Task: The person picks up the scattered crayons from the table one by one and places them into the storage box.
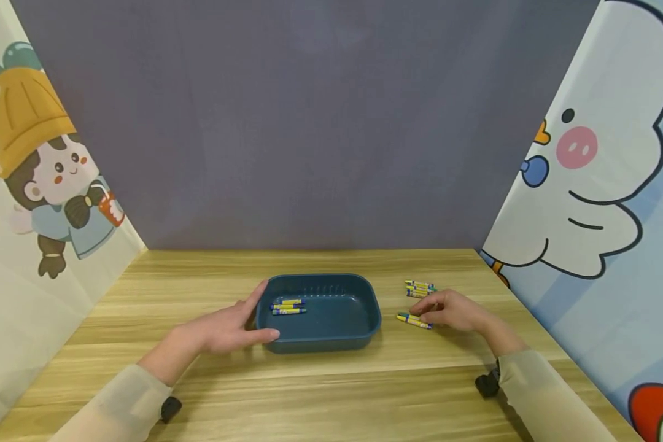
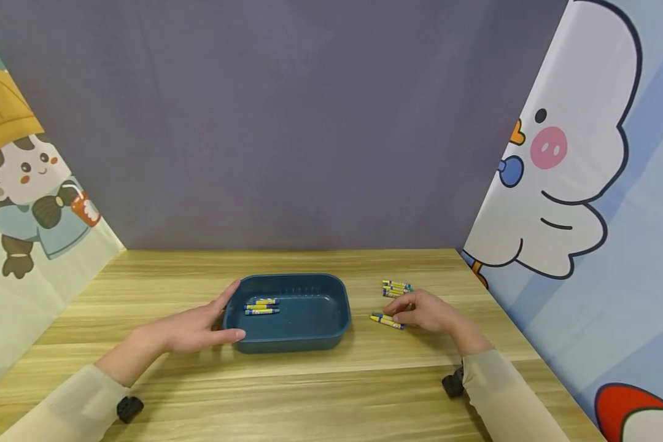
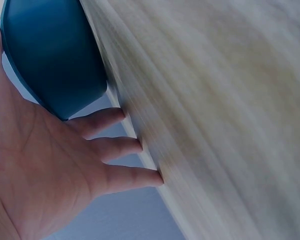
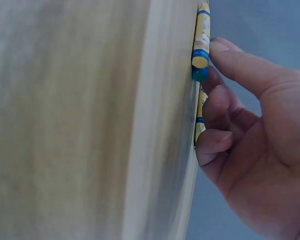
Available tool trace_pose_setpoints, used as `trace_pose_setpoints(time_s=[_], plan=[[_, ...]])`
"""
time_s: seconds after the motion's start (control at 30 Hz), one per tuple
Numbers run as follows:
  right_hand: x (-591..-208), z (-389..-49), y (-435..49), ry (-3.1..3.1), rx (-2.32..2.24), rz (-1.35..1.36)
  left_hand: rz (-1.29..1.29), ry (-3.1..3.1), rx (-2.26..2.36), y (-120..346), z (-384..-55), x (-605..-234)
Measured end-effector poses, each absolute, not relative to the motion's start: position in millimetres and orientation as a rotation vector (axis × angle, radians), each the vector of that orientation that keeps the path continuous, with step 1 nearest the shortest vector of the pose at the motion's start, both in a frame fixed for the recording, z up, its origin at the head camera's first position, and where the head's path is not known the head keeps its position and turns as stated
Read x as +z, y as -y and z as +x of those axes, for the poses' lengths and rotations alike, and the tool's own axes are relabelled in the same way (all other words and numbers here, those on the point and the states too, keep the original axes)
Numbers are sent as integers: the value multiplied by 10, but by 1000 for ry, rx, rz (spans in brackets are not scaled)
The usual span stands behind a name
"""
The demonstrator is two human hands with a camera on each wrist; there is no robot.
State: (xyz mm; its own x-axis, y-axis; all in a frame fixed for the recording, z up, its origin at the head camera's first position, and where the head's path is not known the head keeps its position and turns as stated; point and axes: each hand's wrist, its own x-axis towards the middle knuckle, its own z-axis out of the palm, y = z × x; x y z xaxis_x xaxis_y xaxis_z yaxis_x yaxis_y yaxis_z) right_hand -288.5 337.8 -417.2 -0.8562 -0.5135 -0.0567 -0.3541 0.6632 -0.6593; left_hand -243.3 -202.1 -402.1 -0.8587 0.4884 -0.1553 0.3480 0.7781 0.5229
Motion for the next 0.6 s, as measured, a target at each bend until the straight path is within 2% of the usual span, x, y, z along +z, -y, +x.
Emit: trace_pose_setpoints(time_s=[0.6], plan=[[-4215,-2954,-3616,-2710,-920,-637,640,-2699,703,2021,-2433,-4037]])
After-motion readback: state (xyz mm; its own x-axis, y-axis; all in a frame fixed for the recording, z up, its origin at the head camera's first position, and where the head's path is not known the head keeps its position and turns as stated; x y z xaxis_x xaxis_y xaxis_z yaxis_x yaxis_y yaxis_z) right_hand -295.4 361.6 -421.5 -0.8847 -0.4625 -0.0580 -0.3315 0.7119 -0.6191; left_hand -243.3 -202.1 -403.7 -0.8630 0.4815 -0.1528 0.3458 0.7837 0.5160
